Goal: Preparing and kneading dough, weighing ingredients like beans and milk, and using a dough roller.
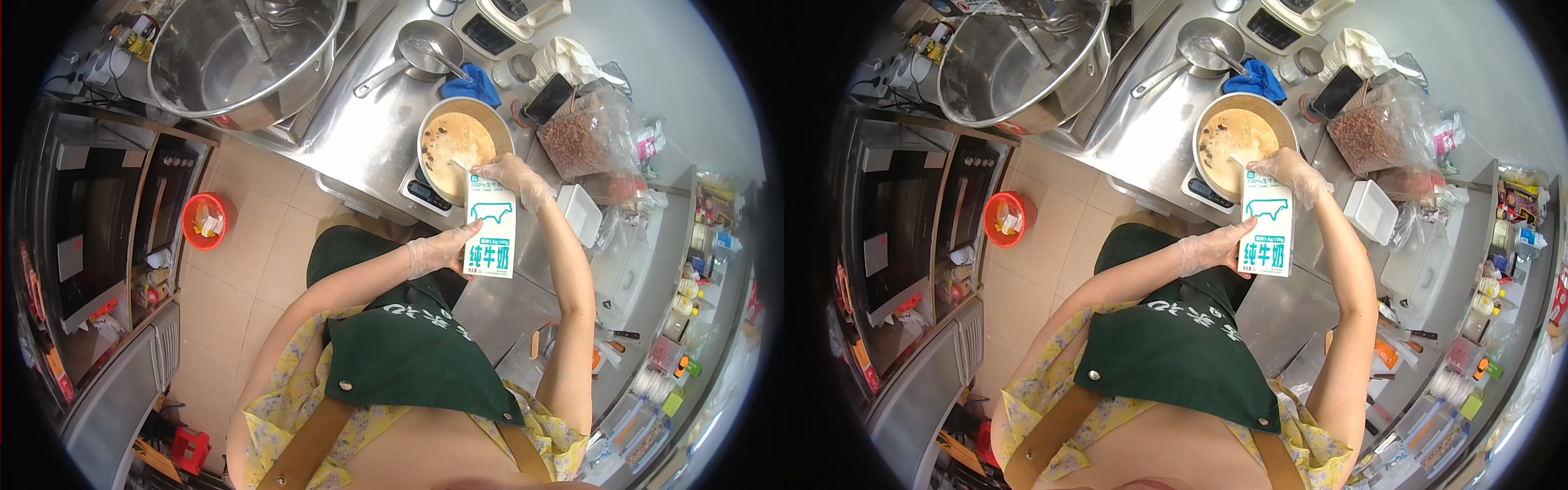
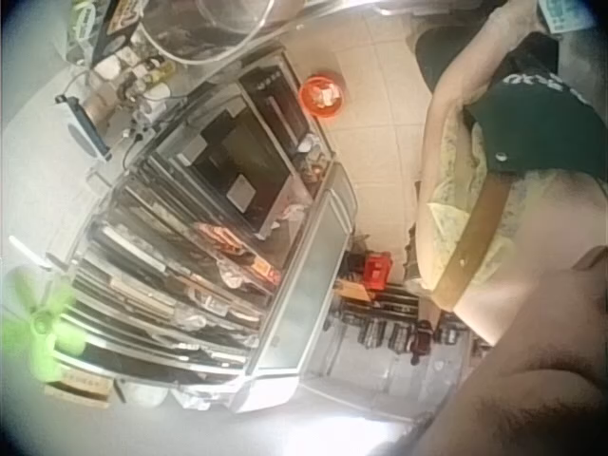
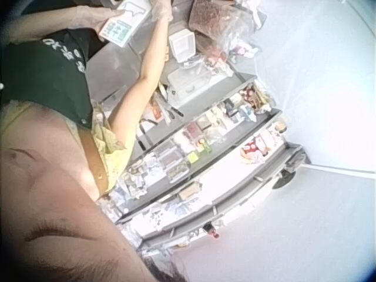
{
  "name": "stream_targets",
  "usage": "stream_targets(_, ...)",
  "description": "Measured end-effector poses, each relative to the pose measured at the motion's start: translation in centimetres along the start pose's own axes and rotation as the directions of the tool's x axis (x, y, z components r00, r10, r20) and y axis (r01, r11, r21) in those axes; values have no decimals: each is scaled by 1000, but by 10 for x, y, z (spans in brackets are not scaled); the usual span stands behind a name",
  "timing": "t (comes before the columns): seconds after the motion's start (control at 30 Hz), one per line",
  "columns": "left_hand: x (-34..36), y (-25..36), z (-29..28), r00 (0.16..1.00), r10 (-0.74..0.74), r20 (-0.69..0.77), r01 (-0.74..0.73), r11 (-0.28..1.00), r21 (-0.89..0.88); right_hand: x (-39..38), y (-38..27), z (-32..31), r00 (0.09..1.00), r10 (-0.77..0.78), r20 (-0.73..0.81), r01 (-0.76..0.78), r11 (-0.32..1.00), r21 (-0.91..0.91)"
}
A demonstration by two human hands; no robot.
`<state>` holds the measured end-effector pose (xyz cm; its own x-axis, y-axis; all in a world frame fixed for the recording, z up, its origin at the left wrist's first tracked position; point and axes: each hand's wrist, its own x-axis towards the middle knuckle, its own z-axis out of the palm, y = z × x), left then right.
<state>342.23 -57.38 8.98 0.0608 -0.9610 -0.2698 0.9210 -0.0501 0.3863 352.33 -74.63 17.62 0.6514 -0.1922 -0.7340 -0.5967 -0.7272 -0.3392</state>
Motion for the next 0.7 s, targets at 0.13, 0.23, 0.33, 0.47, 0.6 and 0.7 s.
stream_targets(0.13, 0, 0, 1, 1000, -5, 1, 5, 1000, 22, 4, 9, 1, 1000, -3, 9, 3, 1000, -5)
stream_targets(0.23, 1, -1, 2, 1000, -14, -2, 14, 999, 40, 8, 19, 3, 999, -31, 8, 31, 1000, -4)
stream_targets(0.33, 2, -2, 1, 1000, -18, -6, 19, 998, 58, 9, 27, 4, 1000, -16, 6, 16, 999, 30)
stream_targets(0.47, 0, -2, 5, 999, 17, -34, -13, 990, 139, 6, 37, 5, 999, -37, -8, 37, 998, 49)
stream_targets(0.6, -4, -1, 8, 997, 41, -69, -27, 979, 200, -2, 43, 9, 997, -60, -52, 65, 992, 111)
stream_targets(0.7, 0, -4, 6, 994, 16, -112, 11, 970, 241, -4, 51, 11, 995, -75, -62, 81, 991, 103)
